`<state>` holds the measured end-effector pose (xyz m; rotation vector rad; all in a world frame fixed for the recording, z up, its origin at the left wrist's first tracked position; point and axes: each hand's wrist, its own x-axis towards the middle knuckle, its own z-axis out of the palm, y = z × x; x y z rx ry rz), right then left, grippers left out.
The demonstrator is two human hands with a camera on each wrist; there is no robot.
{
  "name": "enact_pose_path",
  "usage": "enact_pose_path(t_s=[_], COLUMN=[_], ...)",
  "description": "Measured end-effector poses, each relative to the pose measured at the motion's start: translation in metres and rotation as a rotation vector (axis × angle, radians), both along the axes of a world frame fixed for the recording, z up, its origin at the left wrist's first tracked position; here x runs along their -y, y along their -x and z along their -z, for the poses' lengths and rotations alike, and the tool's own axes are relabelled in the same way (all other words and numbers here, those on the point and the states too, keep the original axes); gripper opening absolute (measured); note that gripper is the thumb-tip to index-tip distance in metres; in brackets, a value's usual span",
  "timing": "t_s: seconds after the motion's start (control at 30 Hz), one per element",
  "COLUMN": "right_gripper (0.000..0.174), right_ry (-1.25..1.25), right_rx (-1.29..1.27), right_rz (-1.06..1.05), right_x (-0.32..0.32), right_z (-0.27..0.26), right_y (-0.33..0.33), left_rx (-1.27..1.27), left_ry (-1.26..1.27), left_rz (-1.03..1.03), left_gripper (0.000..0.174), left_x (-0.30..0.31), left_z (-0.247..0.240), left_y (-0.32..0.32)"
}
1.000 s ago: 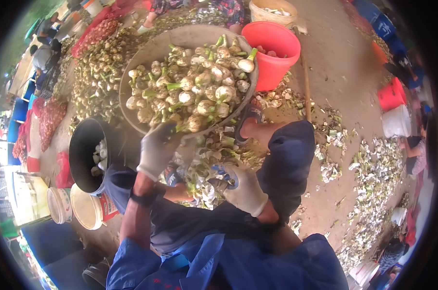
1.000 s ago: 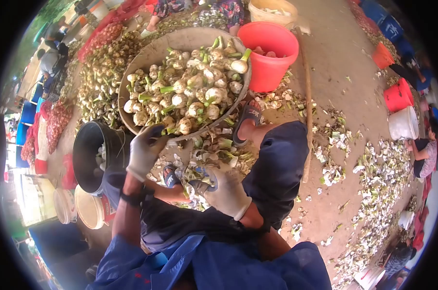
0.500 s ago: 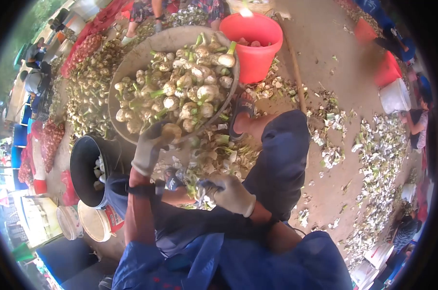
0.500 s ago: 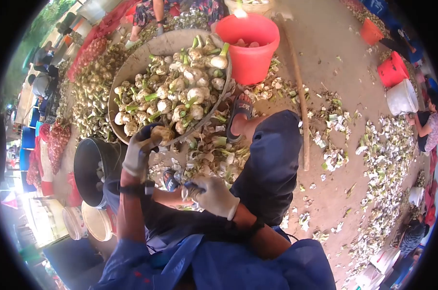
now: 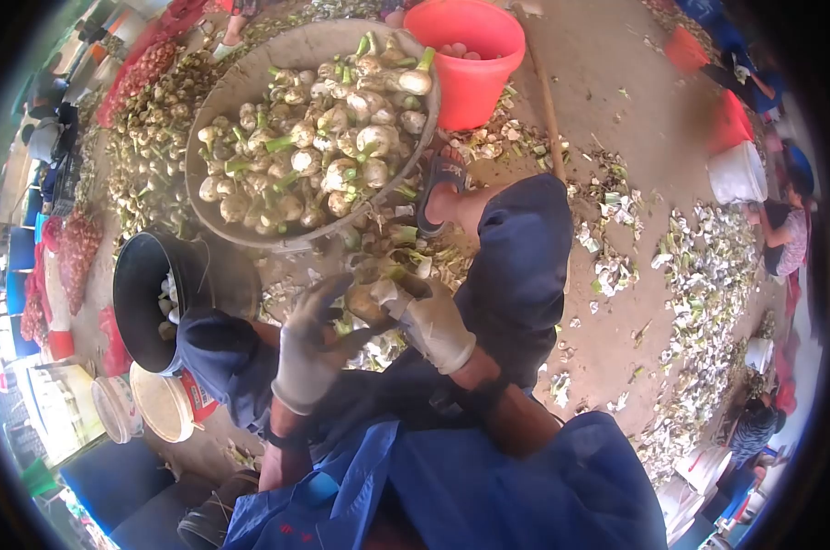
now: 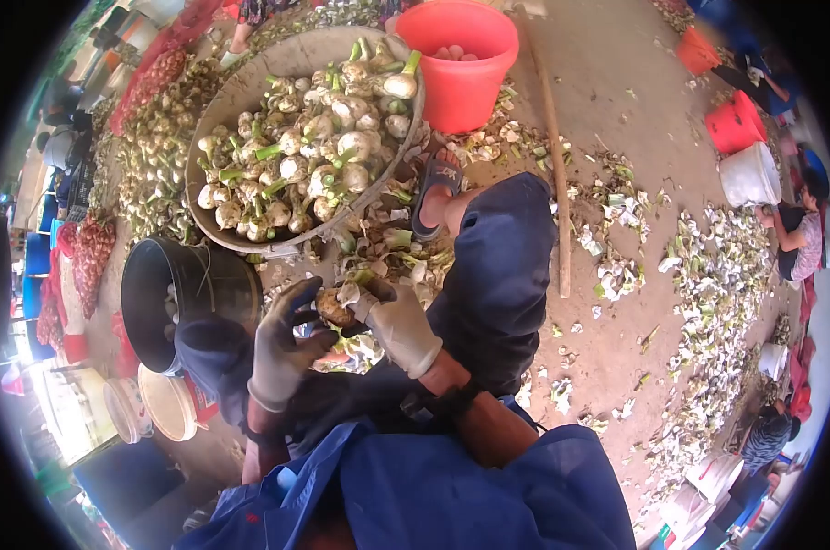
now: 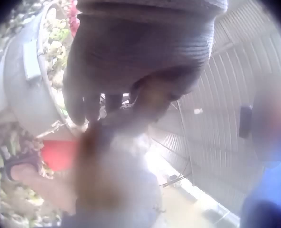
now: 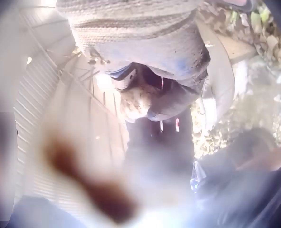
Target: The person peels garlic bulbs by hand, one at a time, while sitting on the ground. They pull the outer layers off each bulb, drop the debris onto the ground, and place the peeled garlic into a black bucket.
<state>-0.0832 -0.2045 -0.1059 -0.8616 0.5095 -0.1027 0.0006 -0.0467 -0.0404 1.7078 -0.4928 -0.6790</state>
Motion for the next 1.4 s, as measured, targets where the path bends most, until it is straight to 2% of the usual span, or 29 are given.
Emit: enact_pose_path(t_s=[0.03,0.07,0.1,0.13,0.17,0.23,0.27,0.33,0.37,0.43,0.47,0.5,0.6,0.67,0.7,0.83,0.87,0.9,0.93,0.97,1.03,1.07,1.1,1.17,1.23,1.3,1.33,1.37,1.4], right_gripper=[0.027,0.027,0.027,0.025,0.025,0.023,0.023,0.022,0.022,0.023,0.025,0.025,0.021,0.014,0.014,0.008,0.021,0.035,0.035,0.039,0.043,0.035,0.027,0.03,0.032,0.036,0.036,0.04,0.044], right_ry=[0.001,0.394,0.788,0.381,0.381,1.428,1.432,0.203,0.203,-0.186,-0.269,-0.27,0.023,0.259,0.259,0.28,0.571,0.861,0.859,1.003,1.147,1.227,1.305,1.274,1.246,1.056,1.059,0.757,0.453], right_rx=[0.0,-0.008,-0.009,-0.017,-0.014,0.39,0.393,0.067,0.067,0.071,0.016,0.014,0.031,0.026,0.022,-0.097,0.064,0.228,0.227,0.222,0.218,0.288,0.36,0.386,0.413,0.328,0.324,0.272,0.216], right_rz=[-0.002,-0.089,-0.174,-0.105,-0.109,-0.147,-0.151,-0.261,-0.261,-0.229,-0.117,-0.115,-0.038,-0.159,-0.154,-0.129,-0.119,-0.104,-0.103,-0.118,-0.132,-0.074,-0.016,-0.023,-0.03,0.035,0.041,0.004,-0.033], right_x=[0.0,0.0,0.0,-0.006,-0.003,0.009,0.011,0.014,0.016,0.019,0.015,0.014,0.012,0.007,0.006,0.007,0.009,0.012,0.014,0.018,0.02,0.02,0.019,0.018,0.015,0.008,0.004,0.001,-0.001], right_z=[-0.003,-0.009,-0.014,-0.018,-0.01,0.012,0.009,0.001,-0.001,-0.006,-0.027,-0.027,-0.024,-0.021,-0.024,-0.021,-0.016,-0.012,-0.011,-0.026,-0.033,-0.032,-0.033,-0.042,-0.043,-0.032,-0.026,-0.023,-0.02], right_y=[0.001,0.003,0.002,-0.004,-0.005,-0.001,0.0,0.001,0.004,0.011,0.009,0.009,0.008,0.005,0.005,0.002,0.0,0.0,0.004,0.006,0.003,0.002,0.001,0.0,-0.001,0.001,0.003,0.003,0.004], left_rx=[0.43,0.696,0.7,0.716,0.73,0.742,0.724,0.708,0.509,0.056,0.203,0.349,0.533,0.618,0.71,0.661,0.661,0.356,0.05,0.05,-0.46,-0.501,-0.499,-0.954,-1.045,-1.24,-1.149,-1.151,-0.876], left_ry=[-0.266,-0.303,-0.307,-0.326,-0.343,-0.333,-0.328,-0.323,-0.262,-0.106,-0.144,-0.183,-0.283,-0.293,-0.304,-0.282,-0.285,-0.125,0.033,0.03,0.25,0.372,0.371,0.552,0.6,0.695,0.669,0.67,0.502], left_rz=[0.06,0.07,0.061,0.041,0.023,0.005,0.003,0.0,-0.033,-0.106,-0.077,-0.045,-0.038,-0.012,0.004,0.044,0.042,0.022,0.003,0.004,-0.092,0.05,0.048,-0.257,-0.291,-0.349,-0.241,-0.235,-0.185], left_gripper=[0.063,0.073,0.073,0.073,0.072,0.072,0.071,0.071,0.07,0.07,0.071,0.073,0.07,0.07,0.07,0.074,0.074,0.07,0.067,0.067,0.064,0.069,0.069,0.075,0.076,0.078,0.078,0.078,0.077], left_x=[0.003,0.007,0.006,0.005,0.004,0.005,0.006,0.005,0.001,-0.003,-0.006,-0.008,0.002,0.003,0.004,0.0,-0.005,-0.01,-0.014,-0.016,-0.018,-0.022,-0.022,-0.016,-0.011,-0.005,-0.007,-0.007,-0.008], left_z=[-0.004,-0.003,0.001,0.006,0.009,0.004,-0.001,-0.003,-0.001,-0.005,-0.006,-0.007,-0.017,-0.011,-0.01,-0.017,-0.012,-0.003,0.002,-0.002,-0.011,-0.006,-0.003,-0.003,-0.001,0.0,0.0,0.001,0.003], left_y=[0.006,0.008,0.009,0.01,0.011,0.012,0.011,0.009,0.005,0.0,-0.003,-0.005,0.002,0.007,0.009,0.005,0.004,0.002,0.002,0.002,0.002,-0.005,-0.002,0.006,0.006,0.004,0.003,0.0,-0.001])
